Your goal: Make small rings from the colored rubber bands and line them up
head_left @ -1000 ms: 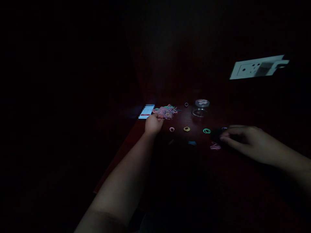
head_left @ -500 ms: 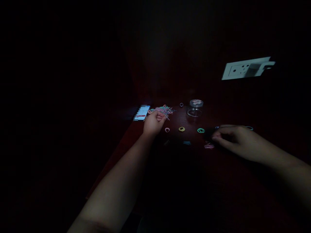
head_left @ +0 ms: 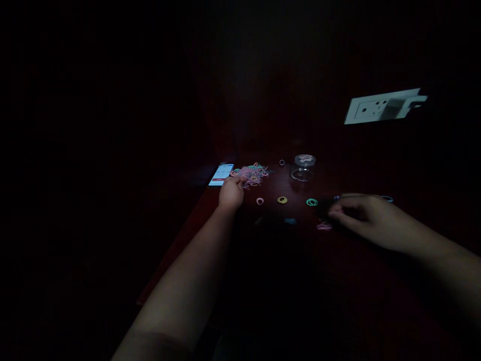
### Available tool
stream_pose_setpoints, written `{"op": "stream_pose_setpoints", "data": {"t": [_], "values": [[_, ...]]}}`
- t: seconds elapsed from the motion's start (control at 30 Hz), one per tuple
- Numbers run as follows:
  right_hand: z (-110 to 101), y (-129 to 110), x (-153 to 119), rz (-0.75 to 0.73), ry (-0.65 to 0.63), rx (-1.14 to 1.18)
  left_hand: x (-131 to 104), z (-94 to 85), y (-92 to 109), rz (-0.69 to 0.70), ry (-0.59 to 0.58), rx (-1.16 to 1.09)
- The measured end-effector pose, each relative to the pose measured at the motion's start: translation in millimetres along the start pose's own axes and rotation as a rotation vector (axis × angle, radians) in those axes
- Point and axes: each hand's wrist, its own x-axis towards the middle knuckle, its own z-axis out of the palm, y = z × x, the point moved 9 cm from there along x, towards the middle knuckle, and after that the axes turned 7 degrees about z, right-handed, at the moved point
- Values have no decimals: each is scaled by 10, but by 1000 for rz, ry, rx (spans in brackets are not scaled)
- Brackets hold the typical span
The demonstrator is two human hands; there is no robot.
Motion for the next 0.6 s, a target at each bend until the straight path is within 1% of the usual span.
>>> {"op": "stream_pose_setpoints", "data": {"t": [0.1,0.2,0.3,0.37,0.43,0.53,0.6], "values": [[2,10,3,-4,6,-3,-12,-51,25,18,46,-7],[7,28,10,-20,12,-2,-13,-90,75,33,73,-66],[7,31,16,-41,39,-5,-14,-87,203,63,74,-178],[2,-9,11,-67,71,13,-47,-62,403,135,54,-255],[-7,-84,-5,-98,110,44,-138,-21,708,255,-2,-333],[-39,-238,-48,-160,179,83,-383,19,1216,457,-110,-360],[-71,-322,-82,-194,222,109,-558,24,1492,580,-166,-304]]}}
